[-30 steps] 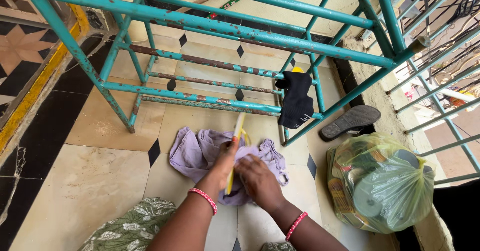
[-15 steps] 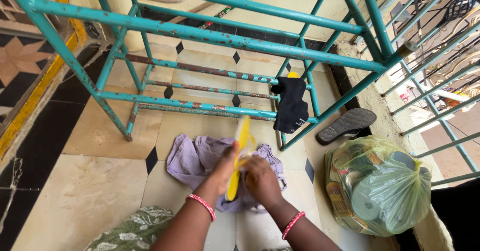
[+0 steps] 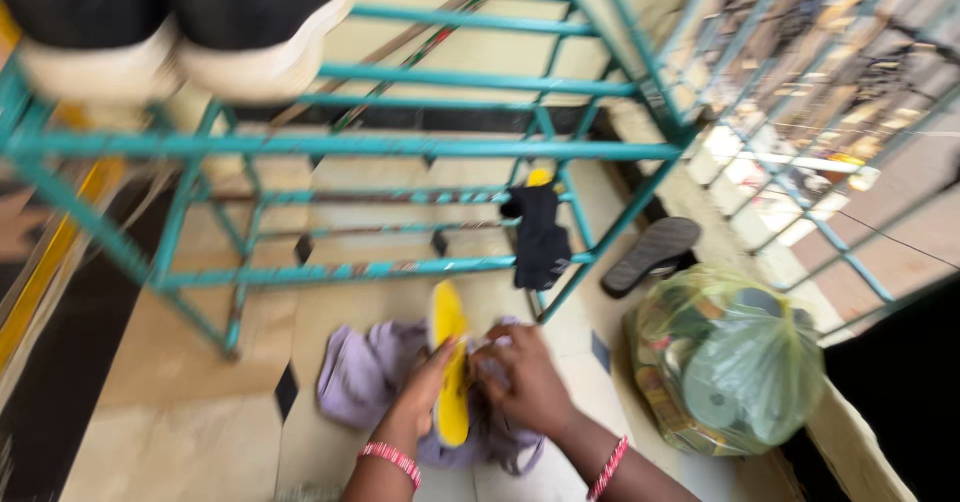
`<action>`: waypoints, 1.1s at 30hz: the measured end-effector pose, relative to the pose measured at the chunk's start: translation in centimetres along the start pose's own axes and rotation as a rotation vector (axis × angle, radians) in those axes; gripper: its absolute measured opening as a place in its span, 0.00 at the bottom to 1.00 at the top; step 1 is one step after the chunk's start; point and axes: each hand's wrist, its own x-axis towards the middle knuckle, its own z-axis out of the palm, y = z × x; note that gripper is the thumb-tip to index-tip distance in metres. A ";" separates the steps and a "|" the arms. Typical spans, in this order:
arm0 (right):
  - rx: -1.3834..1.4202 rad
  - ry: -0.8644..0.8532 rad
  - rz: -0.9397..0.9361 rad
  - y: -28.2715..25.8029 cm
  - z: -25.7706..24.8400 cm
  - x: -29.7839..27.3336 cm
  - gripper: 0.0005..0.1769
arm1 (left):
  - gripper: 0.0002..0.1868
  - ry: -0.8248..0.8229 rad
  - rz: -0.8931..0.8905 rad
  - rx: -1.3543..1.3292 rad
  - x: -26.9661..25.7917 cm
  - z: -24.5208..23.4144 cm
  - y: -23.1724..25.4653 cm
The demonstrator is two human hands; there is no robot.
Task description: The person wipes a yellow flip-flop with a purple cloth, cleaning both the sole and strap. The person then places the flip-flop on a teal shoe rack and continues wiping the second flip-flop.
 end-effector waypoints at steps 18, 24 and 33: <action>0.098 0.122 0.131 -6.3 -11.2 -9.6 0.12 | 0.27 -0.192 0.094 -0.129 9.9 1.2 -2.8; 0.065 0.116 0.157 -6.2 -14.0 -10.4 0.12 | 0.28 -0.223 0.066 -0.137 8.8 4.2 -2.1; 0.062 0.119 0.216 -6.0 -15.1 -10.4 0.12 | 0.29 -0.222 0.047 -0.131 10.4 3.0 -1.8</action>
